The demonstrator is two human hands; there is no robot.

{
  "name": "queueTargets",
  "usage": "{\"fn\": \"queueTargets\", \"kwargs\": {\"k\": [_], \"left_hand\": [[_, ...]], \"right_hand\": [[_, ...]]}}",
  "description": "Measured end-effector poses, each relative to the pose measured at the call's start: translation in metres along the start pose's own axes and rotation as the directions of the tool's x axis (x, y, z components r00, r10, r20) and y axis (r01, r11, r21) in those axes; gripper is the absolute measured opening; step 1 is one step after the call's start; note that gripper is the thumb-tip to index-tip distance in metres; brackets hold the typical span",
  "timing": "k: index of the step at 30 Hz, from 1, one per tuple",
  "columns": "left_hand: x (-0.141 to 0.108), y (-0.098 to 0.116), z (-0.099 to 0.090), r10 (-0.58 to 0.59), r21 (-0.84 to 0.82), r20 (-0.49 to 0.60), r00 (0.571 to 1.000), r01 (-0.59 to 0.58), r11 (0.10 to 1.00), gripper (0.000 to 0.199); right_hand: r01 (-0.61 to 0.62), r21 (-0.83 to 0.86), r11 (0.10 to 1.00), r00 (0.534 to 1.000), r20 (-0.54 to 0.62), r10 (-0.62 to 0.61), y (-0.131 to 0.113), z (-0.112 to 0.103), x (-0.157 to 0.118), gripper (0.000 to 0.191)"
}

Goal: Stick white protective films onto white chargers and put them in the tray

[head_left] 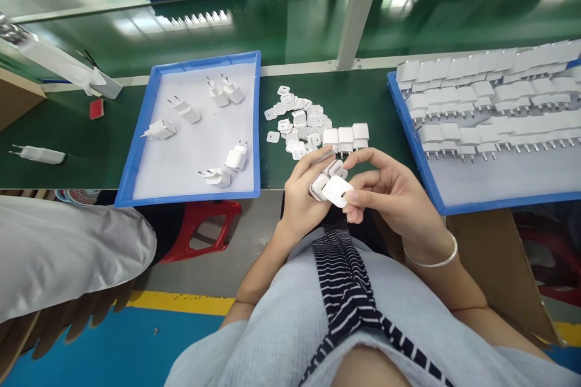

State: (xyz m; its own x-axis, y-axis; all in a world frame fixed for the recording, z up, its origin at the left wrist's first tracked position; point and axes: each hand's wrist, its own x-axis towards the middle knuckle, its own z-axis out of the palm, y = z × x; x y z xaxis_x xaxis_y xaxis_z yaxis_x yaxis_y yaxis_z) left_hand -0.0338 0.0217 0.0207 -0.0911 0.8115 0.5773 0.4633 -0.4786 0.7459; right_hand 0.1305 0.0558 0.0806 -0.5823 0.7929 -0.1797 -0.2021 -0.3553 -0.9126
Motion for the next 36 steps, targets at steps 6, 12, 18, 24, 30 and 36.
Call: {"fn": "queueTargets", "kwargs": {"k": [6,12,18,24,30,36], "left_hand": [[0.002,0.003,-0.004,0.001,0.005,-0.006,1.000,-0.001,1.000,0.036],[0.001,0.004,-0.004,0.031,0.005,-0.004,0.999,-0.031,0.999,0.039],[-0.001,0.003,-0.001,0.030,-0.007,-0.018,0.999,-0.030,1.000,0.037],[-0.003,0.004,0.002,0.009,-0.024,-0.013,1.000,-0.010,1.000,0.038],[-0.003,0.006,0.003,-0.002,-0.045,-0.004,1.000,0.001,0.999,0.039],[-0.004,0.007,0.003,-0.002,-0.027,0.002,1.000,0.002,1.000,0.040]], "right_hand": [[0.046,-0.019,0.999,0.998,-0.046,-0.047,0.009,0.003,-0.001,0.021],[0.052,0.030,0.998,0.998,-0.029,-0.052,0.018,0.005,0.003,0.018],[0.063,0.048,0.997,0.998,-0.023,-0.062,0.019,0.007,0.003,0.018],[0.076,0.048,0.996,0.996,-0.052,-0.074,0.020,0.007,-0.001,0.014],[0.081,0.066,0.994,0.996,-0.034,-0.079,0.021,0.005,-0.001,0.013],[0.072,0.058,0.996,0.997,-0.037,-0.070,0.020,0.005,0.000,0.013]]}}
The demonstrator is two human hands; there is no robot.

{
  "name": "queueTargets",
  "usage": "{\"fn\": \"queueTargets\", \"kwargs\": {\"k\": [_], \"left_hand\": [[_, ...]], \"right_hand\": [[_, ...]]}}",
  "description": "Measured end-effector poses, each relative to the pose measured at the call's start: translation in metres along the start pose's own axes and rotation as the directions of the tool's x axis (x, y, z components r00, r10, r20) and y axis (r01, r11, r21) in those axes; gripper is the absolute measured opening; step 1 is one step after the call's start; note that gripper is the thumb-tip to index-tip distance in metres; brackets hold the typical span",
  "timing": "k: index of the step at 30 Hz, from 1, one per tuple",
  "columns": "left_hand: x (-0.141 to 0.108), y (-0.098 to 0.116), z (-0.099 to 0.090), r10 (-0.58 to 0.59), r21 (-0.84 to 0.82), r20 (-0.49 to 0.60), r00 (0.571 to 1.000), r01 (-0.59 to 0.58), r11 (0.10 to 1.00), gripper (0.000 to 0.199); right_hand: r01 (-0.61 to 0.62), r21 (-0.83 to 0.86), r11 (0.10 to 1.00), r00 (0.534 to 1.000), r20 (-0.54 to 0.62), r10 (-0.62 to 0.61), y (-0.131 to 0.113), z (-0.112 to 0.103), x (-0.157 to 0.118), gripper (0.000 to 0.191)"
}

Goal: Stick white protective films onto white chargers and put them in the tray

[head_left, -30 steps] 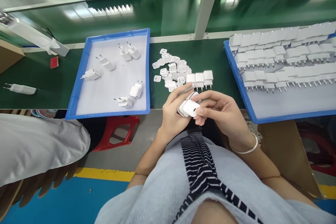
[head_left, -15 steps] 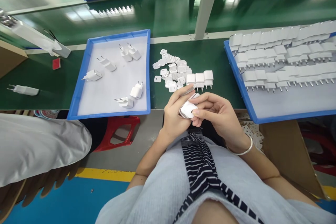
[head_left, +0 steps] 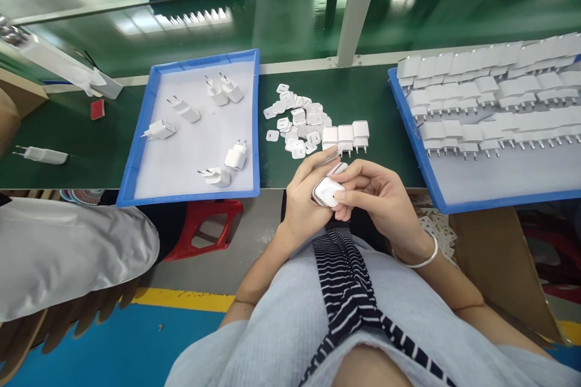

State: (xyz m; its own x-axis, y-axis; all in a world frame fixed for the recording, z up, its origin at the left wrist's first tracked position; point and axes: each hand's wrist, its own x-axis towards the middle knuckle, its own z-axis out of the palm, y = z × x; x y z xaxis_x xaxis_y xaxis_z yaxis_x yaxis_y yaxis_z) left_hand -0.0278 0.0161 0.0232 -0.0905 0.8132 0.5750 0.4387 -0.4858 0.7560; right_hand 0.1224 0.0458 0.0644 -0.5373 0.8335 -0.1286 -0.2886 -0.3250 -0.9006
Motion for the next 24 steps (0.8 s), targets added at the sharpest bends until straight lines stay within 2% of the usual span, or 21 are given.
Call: {"fn": "queueTargets", "kwargs": {"k": [11,24], "left_hand": [[-0.0009,-0.0013,0.0019,0.004,-0.019,0.012,1.000,-0.004,1.000,0.040],[-0.0019,-0.0008,0.0035,-0.075,-0.028,0.024,0.997,0.076,0.997,0.040]], "right_hand": [[-0.048,-0.082,0.995,0.999,-0.028,0.046,-0.0049,0.0001,0.0005,0.013],[-0.043,-0.199,0.979,0.999,-0.032,0.037,-0.0031,-0.0017,0.0021,0.014]]}}
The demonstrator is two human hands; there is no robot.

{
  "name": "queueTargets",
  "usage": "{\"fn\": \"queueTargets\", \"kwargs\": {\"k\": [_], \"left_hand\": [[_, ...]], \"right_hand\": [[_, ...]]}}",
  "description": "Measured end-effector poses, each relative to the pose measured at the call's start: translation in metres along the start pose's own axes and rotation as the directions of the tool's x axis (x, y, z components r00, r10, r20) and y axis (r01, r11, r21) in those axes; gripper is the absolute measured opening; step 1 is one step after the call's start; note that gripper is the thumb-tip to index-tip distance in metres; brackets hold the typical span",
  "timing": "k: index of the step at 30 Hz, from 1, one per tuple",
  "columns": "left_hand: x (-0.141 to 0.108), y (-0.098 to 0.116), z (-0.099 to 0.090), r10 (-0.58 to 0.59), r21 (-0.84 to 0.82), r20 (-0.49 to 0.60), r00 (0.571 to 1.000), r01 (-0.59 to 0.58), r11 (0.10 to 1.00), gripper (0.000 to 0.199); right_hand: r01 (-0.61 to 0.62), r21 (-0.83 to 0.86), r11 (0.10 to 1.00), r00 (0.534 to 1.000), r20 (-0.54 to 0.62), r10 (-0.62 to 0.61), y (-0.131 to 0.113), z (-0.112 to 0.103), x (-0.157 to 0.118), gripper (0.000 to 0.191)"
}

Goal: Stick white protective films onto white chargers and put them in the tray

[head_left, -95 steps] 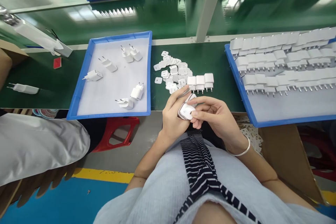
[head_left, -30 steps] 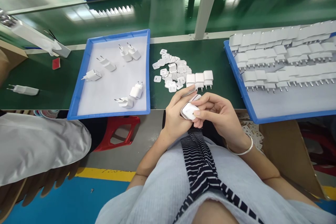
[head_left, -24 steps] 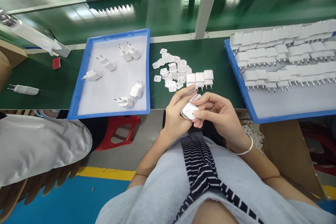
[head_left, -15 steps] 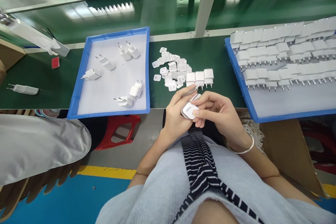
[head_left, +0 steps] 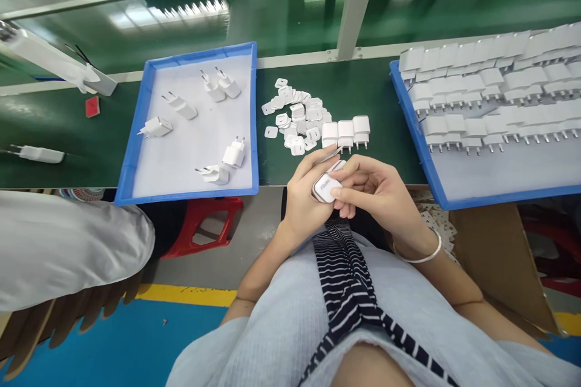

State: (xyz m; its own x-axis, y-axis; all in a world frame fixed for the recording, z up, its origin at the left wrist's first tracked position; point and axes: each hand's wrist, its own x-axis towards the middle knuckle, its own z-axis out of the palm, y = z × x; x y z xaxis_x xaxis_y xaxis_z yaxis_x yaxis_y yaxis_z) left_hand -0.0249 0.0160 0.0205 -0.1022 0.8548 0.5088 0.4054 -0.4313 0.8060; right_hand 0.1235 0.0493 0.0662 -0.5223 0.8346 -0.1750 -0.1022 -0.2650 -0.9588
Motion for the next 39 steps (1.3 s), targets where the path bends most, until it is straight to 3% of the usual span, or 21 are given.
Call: {"fn": "queueTargets", "kwargs": {"k": [11,17,20,24,32,39], "left_hand": [[-0.001,-0.001,0.002,-0.029,0.015,0.015,0.999,0.028,0.999,0.039],[0.000,-0.001,0.003,-0.047,-0.032,0.010,0.999,0.047,0.998,0.031],[0.002,0.000,0.002,-0.024,-0.098,0.015,1.000,0.025,0.995,0.031],[0.005,0.004,0.000,-0.031,-0.117,0.022,0.999,0.033,0.993,0.036],[0.004,0.005,0.000,0.073,-0.023,-0.016,0.997,-0.074,0.997,0.032],[-0.003,0.002,-0.004,0.029,0.004,-0.015,0.999,-0.029,1.000,0.030]], "right_hand": [[-0.008,-0.059,0.998,1.000,-0.030,0.006,0.001,0.000,-0.001,0.021],[0.034,-0.198,0.980,0.997,-0.062,-0.048,0.002,0.000,-0.004,0.014],[0.065,-0.164,0.984,0.996,-0.057,-0.075,-0.001,0.000,-0.007,0.013],[0.075,-0.146,0.986,0.986,-0.136,-0.096,-0.005,0.001,-0.011,0.020],[0.041,-0.224,0.974,0.980,-0.181,-0.083,-0.001,0.006,-0.010,0.025],[0.045,-0.195,0.980,0.993,-0.095,-0.064,0.006,0.006,-0.009,0.035]]}}
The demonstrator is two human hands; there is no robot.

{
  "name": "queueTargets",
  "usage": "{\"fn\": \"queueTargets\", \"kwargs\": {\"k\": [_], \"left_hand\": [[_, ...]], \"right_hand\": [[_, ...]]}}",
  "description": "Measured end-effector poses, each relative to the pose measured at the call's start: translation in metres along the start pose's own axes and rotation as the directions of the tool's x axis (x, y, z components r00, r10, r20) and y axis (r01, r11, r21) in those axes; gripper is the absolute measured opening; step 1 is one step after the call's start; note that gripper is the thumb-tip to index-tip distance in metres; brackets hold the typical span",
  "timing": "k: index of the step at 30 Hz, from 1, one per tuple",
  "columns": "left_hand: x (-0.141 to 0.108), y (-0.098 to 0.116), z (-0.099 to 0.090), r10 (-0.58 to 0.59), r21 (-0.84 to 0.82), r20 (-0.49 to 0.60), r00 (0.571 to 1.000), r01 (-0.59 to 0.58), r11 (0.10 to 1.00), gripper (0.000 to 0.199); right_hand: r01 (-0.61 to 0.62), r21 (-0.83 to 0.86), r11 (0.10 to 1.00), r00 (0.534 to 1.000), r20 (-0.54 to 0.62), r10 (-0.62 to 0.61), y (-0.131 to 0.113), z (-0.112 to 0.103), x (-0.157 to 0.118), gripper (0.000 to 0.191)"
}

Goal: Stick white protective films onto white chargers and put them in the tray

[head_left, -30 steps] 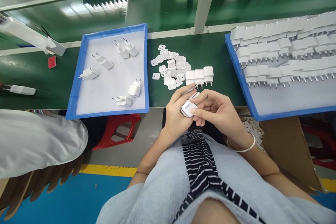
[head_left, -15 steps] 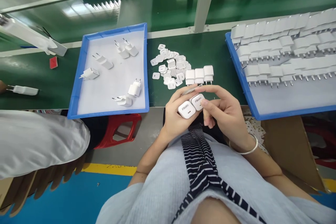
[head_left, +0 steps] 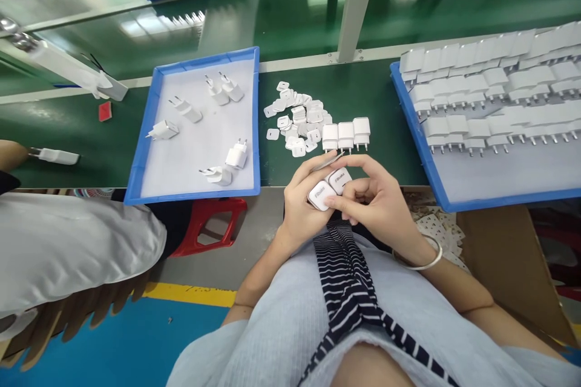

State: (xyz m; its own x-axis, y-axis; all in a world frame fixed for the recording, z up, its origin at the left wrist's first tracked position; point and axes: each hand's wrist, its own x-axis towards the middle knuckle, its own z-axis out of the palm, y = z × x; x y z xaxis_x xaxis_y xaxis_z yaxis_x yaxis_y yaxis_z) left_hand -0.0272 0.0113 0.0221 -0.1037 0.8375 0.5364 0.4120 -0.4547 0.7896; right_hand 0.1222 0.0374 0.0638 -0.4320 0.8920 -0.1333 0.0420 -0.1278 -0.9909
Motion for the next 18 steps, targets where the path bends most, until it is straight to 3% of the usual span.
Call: {"fn": "queueTargets", "kwargs": {"k": [7,10,12,13,15,16,18], "left_hand": [[-0.007,-0.001,0.003,-0.070,0.042,-0.014,0.997,0.071,0.997,0.036],[0.009,0.001,-0.009,0.021,0.120,0.055,0.998,-0.028,0.992,0.036],[0.029,-0.001,-0.035,0.068,0.261,0.155,0.986,-0.107,0.959,0.034],[0.041,-0.005,-0.053,0.036,0.380,0.199,0.979,-0.111,0.918,0.030],[0.064,-0.014,-0.095,-0.183,0.647,0.214,0.960,0.001,0.763,0.015],[0.077,-0.019,-0.114,-0.292,0.741,0.175,0.940,0.070,0.668,0.019],[0.102,-0.032,-0.144,-0.307,0.760,0.146,0.940,0.092,0.643,0.055]], "right_hand": [[0.101,-0.072,0.992,0.995,0.034,-0.099,0.016,0.006,0.005,0.041],[0.176,-0.023,0.984,0.984,0.009,-0.176,0.015,0.005,0.004,0.048],[0.231,0.062,0.971,0.973,-0.023,-0.230,0.013,0.000,0.001,0.050],[0.265,0.091,0.960,0.964,-0.055,-0.260,0.011,-0.004,-0.002,0.048],[0.309,0.100,0.946,0.947,-0.120,-0.297,0.010,-0.014,-0.008,0.043],[0.314,0.095,0.945,0.945,-0.128,-0.301,0.010,-0.020,-0.011,0.040],[0.297,0.098,0.950,0.954,-0.074,-0.290,0.013,-0.032,-0.016,0.031]]}}
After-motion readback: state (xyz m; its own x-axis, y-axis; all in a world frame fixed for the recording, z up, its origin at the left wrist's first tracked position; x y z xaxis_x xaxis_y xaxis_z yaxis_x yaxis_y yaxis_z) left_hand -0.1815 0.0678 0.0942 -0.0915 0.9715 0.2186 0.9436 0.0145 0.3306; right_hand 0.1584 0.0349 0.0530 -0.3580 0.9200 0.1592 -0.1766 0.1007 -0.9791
